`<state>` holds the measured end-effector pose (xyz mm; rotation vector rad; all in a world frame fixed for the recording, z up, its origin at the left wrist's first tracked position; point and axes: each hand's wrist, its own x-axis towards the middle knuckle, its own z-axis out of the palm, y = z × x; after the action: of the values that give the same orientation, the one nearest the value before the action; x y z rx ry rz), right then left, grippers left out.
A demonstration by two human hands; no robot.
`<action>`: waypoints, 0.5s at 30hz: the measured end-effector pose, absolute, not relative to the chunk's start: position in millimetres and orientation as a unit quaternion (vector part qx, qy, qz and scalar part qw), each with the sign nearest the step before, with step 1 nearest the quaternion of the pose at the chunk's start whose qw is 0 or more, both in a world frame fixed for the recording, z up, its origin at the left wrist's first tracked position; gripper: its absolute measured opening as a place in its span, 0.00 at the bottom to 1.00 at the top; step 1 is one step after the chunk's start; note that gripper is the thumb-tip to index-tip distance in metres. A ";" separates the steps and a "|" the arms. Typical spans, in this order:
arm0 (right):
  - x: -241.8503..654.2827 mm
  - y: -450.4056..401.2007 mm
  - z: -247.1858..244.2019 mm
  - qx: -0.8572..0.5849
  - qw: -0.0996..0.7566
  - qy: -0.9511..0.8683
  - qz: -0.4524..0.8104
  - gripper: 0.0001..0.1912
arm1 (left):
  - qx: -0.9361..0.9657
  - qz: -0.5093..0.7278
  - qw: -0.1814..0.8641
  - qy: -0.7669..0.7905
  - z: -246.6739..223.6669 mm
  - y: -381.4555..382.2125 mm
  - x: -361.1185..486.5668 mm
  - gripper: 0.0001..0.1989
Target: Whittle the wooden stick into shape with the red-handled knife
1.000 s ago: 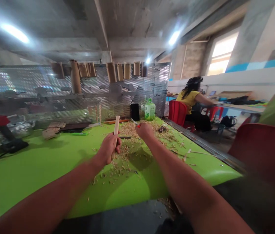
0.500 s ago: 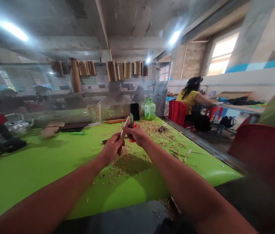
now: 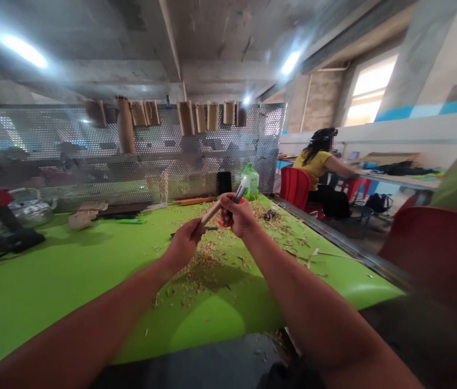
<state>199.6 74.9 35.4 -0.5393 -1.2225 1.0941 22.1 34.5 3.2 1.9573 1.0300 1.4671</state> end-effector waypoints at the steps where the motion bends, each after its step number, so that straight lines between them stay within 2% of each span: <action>1: 200.5 74.5 36.1 -0.232 0.651 -0.535 0.485 0.25 | 0.718 0.535 0.237 0.376 3.3 33.8 22.1 0.03; 5: 198.2 75.3 35.0 -0.236 0.649 -0.532 0.489 0.26 | 0.742 0.471 0.292 0.377 2.0 27.3 23.0 0.07; 8: 193.9 78.6 31.9 -0.242 0.645 -0.545 0.478 0.28 | 0.723 0.428 0.426 0.336 5.3 18.7 25.0 0.09; 11: 193.7 83.7 28.7 -0.279 0.642 -0.555 0.449 0.28 | 0.657 0.438 0.542 0.289 12.2 14.5 24.7 0.08; 13: 196.1 86.9 26.9 -0.356 0.633 -0.573 0.380 0.27 | 0.610 0.464 0.581 0.275 15.4 17.3 22.2 0.07; 15: 198.1 88.3 25.2 -0.463 0.590 -0.612 0.253 0.22 | 0.571 0.488 0.601 0.274 16.6 23.2 19.0 0.06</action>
<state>198.1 88.3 25.2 -1.0784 -1.4241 0.5881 19.0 23.2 16.6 1.3231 0.6357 1.1308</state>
